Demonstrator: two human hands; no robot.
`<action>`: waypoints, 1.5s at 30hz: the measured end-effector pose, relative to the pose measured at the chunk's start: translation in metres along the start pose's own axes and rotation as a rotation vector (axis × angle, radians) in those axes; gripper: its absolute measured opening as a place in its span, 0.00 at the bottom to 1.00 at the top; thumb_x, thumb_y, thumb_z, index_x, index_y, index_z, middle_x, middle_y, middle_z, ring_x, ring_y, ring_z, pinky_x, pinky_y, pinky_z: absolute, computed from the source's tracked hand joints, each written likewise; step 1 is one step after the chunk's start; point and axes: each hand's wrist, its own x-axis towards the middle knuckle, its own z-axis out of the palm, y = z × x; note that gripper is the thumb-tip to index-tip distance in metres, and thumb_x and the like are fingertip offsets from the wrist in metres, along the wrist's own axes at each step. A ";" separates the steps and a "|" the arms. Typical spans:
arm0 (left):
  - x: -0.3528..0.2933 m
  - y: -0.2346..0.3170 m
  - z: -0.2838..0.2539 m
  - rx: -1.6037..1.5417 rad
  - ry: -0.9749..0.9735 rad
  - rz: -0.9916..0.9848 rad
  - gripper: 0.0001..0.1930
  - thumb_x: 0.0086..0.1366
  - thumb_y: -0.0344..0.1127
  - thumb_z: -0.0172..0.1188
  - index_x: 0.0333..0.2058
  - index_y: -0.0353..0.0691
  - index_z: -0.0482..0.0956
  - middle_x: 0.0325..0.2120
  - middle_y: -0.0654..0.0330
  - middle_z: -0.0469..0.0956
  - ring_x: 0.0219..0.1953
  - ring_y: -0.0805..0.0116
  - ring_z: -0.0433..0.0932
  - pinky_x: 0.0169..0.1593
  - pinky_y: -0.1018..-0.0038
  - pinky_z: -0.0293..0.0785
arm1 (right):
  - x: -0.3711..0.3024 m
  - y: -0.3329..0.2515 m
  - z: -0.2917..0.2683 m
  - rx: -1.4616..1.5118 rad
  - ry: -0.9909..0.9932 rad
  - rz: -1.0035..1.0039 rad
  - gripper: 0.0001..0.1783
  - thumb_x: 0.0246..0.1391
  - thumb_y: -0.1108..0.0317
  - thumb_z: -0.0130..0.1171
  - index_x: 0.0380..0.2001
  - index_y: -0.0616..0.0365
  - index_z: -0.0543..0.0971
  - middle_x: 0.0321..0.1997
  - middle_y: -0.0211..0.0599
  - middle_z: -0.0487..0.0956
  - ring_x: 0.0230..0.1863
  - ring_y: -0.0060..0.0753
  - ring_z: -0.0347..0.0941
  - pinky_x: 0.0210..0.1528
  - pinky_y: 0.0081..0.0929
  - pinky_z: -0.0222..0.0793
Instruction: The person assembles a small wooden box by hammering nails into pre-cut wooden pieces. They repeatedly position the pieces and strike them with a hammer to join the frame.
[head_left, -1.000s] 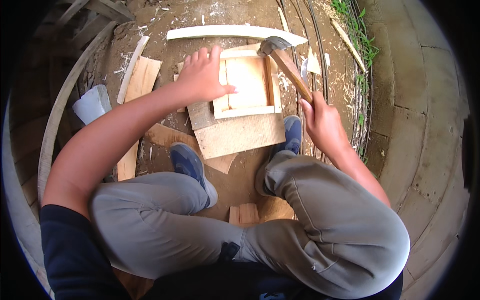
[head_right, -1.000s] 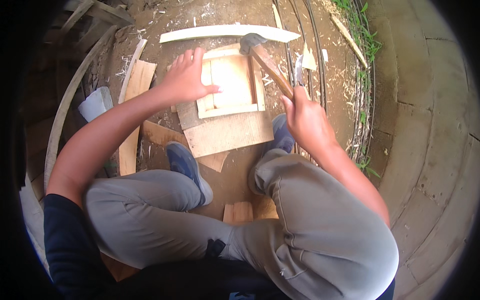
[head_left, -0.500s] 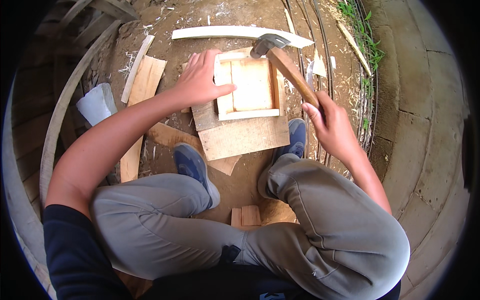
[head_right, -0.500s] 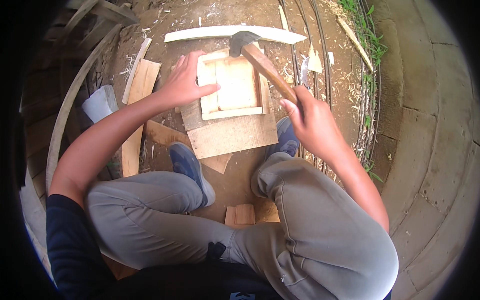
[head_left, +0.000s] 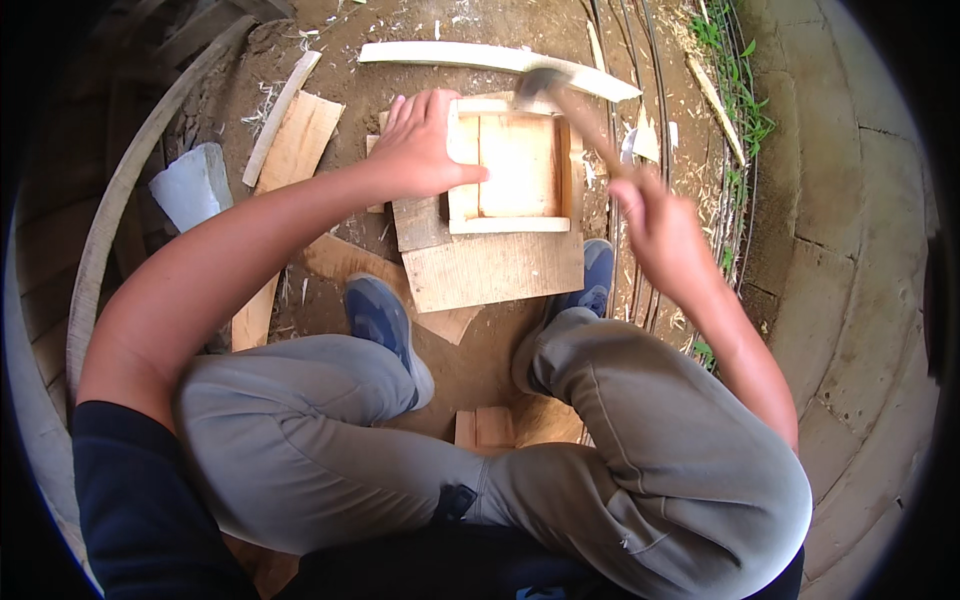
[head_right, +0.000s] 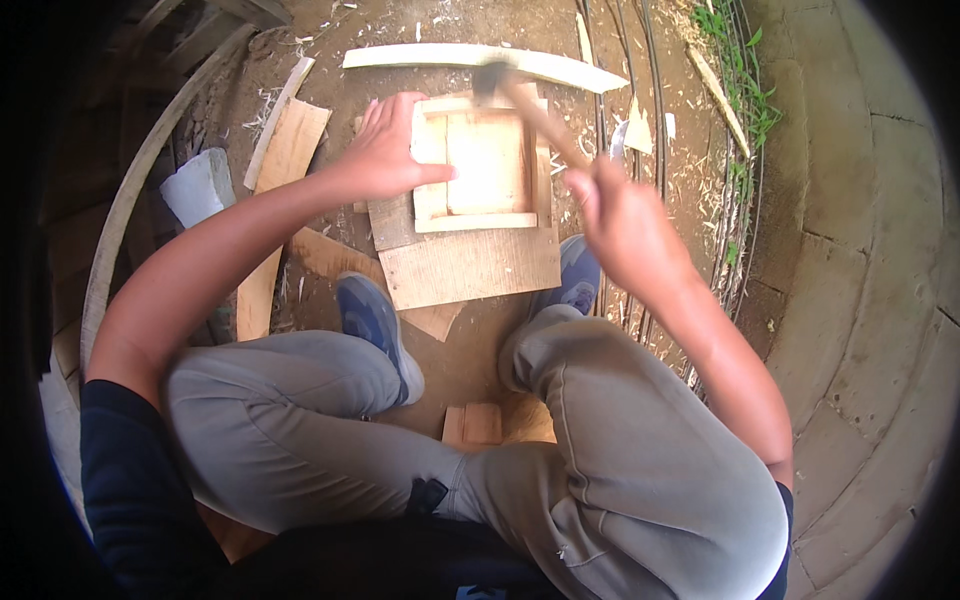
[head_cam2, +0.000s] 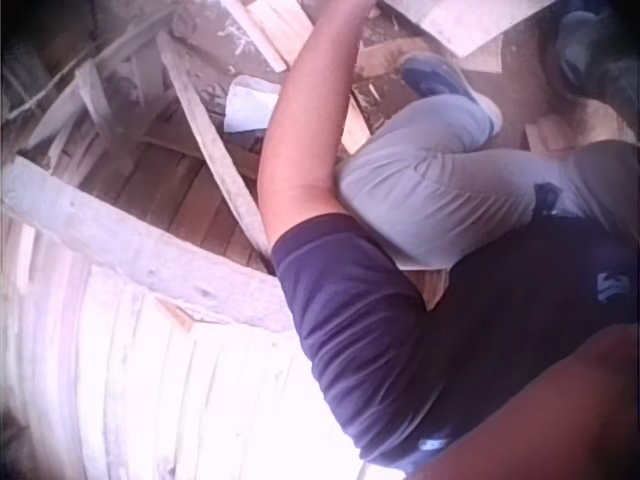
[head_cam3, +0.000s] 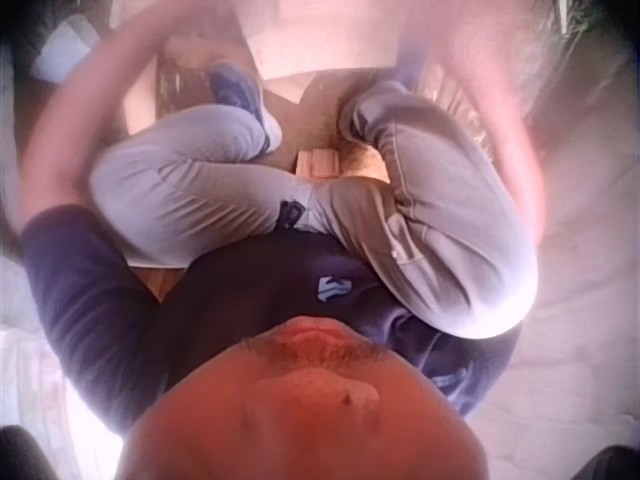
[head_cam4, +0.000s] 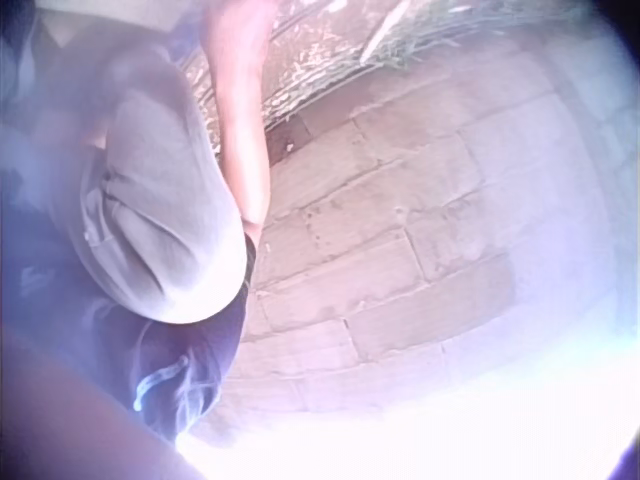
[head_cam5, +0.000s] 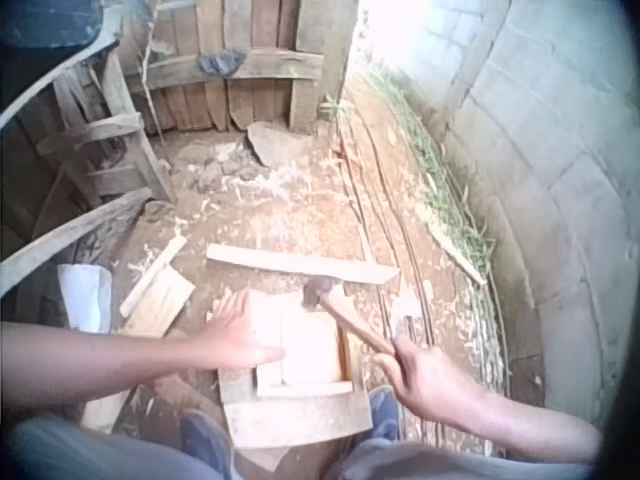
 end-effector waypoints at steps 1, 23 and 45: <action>-0.001 -0.001 0.000 0.002 -0.007 -0.013 0.54 0.51 0.63 0.70 0.66 0.34 0.53 0.63 0.41 0.60 0.70 0.42 0.53 0.75 0.51 0.42 | -0.001 0.001 0.005 -0.088 0.012 -0.088 0.19 0.72 0.57 0.50 0.36 0.65 0.72 0.15 0.54 0.75 0.17 0.56 0.76 0.22 0.51 0.69; -0.002 -0.001 0.013 0.075 0.080 0.035 0.53 0.52 0.61 0.71 0.65 0.33 0.54 0.61 0.39 0.62 0.69 0.44 0.57 0.74 0.52 0.45 | -0.012 -0.008 0.001 0.049 0.156 0.025 0.15 0.70 0.61 0.54 0.36 0.64 0.70 0.17 0.58 0.75 0.18 0.60 0.77 0.19 0.50 0.68; 0.002 0.000 0.004 0.107 -0.031 -0.014 0.57 0.53 0.66 0.68 0.67 0.31 0.50 0.64 0.38 0.59 0.72 0.43 0.52 0.76 0.50 0.38 | -0.011 0.007 0.027 -0.068 0.047 -0.042 0.17 0.69 0.60 0.55 0.35 0.65 0.69 0.19 0.61 0.77 0.21 0.66 0.77 0.23 0.56 0.70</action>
